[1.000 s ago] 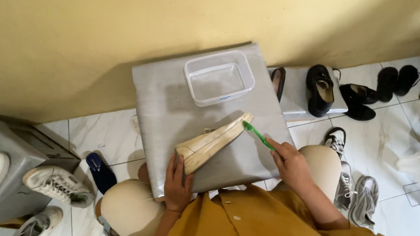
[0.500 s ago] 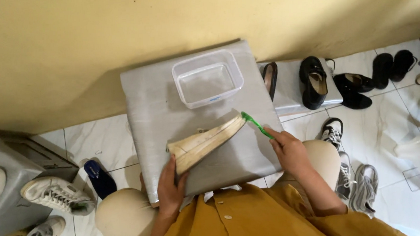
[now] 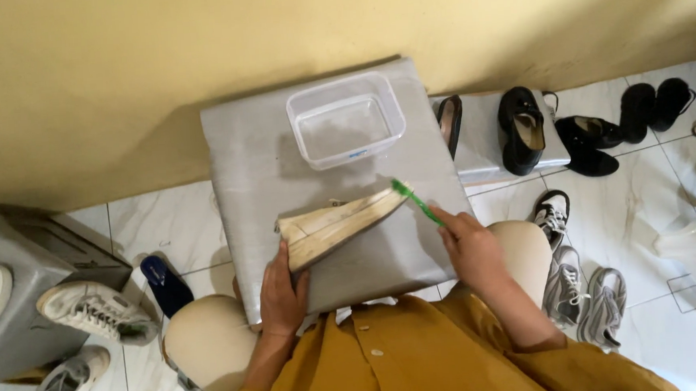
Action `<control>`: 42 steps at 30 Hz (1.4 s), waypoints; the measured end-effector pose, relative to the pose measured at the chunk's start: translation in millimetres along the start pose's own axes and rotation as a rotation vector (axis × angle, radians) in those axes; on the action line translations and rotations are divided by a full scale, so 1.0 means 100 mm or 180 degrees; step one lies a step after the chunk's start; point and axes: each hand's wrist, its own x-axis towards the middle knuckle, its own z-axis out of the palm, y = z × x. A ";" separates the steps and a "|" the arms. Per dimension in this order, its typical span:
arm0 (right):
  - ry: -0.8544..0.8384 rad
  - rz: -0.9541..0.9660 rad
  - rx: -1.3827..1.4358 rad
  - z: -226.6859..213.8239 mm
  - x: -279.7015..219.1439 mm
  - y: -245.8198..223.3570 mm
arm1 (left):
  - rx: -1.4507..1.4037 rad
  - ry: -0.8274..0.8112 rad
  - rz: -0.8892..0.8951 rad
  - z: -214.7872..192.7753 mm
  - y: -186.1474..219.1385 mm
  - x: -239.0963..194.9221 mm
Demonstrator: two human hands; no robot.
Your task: The person scrubs a white sneaker with a green toothbrush dipped in water from a plastic container, then switches to scrubbing a black shoe. The person sits cross-legged on the floor with multiple shoes visible nearby.
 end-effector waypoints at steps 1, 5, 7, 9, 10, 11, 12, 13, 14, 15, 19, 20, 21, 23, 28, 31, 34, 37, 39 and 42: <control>-0.0033 0.0009 0.0002 0.03 -0.03 -0.14 | 0.0003 -0.0022 -0.0026 0.01 -0.02 -0.02; -0.0240 -0.0130 0.0123 0.10 -0.08 -0.43 | 0.0026 0.0191 0.0245 0.04 -0.05 -0.02; -0.0268 -0.0125 0.0144 0.03 0.00 -0.40 | 0.0015 0.0234 0.0322 0.04 -0.04 0.02; -0.0205 -0.0071 0.0094 -0.13 0.11 -0.31 | -0.0030 0.0223 0.0296 0.03 -0.04 0.01; -0.0209 -0.0073 0.0093 -0.07 0.10 -0.16 | -0.0031 0.0224 0.0291 0.02 -0.04 0.02; -0.0114 -0.0067 0.0048 -0.01 0.08 -0.02 | -0.0061 0.0208 0.0278 0.02 -0.04 0.02; -0.0019 -0.0062 0.0003 0.05 0.07 0.12 | -0.0090 0.0191 0.0264 0.02 -0.04 0.02; -0.0032 -0.0072 0.0004 0.07 0.05 0.01 | -0.0087 0.0195 0.0249 0.01 -0.03 0.02; -0.0060 -0.0129 -0.0010 0.09 0.03 -0.11 | -0.0118 0.0223 0.0293 0.00 -0.01 0.03; -0.0080 -0.0183 -0.0019 0.12 0.01 -0.23 | -0.0146 0.0249 0.0346 -0.01 0.01 0.05; -0.0279 -0.0388 -0.0007 0.26 -0.02 -0.70 | -0.0115 0.0260 0.0374 -0.01 0.01 0.05; -0.0306 -0.0514 -0.0058 0.32 -0.01 -0.75 | -0.0119 0.0262 0.0371 -0.02 0.02 0.05; -0.0339 -0.0646 -0.0110 0.37 -0.01 -0.81 | -0.0124 0.0267 0.0360 -0.02 0.03 0.04; -0.0505 -0.0909 -0.0298 0.39 0.02 -1.01 | -0.0117 0.0288 0.0332 -0.03 0.04 0.05; -0.0807 -0.1189 -0.0340 0.28 0.08 -1.41 | -0.0050 0.0363 0.0376 0.02 0.00 0.03; -0.0977 -0.1137 -0.0338 0.23 0.15 -1.33 | -0.0215 0.0285 0.0346 -0.02 0.03 0.05; -0.1095 -0.0776 -0.0383 0.19 0.19 -1.03 | -0.0170 0.0327 0.0398 -0.02 0.01 0.05; -0.0983 -0.0515 -0.0112 -0.01 0.23 -0.67 | -0.0079 0.0378 0.0348 0.00 0.00 0.04; -0.0786 -0.0287 -0.0196 -0.07 0.23 -0.37 | -0.0133 0.0363 0.0374 -0.02 0.02 0.05; -0.0634 -0.0041 -0.0431 -0.04 0.17 -0.14 | -0.0149 0.0340 0.0348 0.01 -0.03 0.03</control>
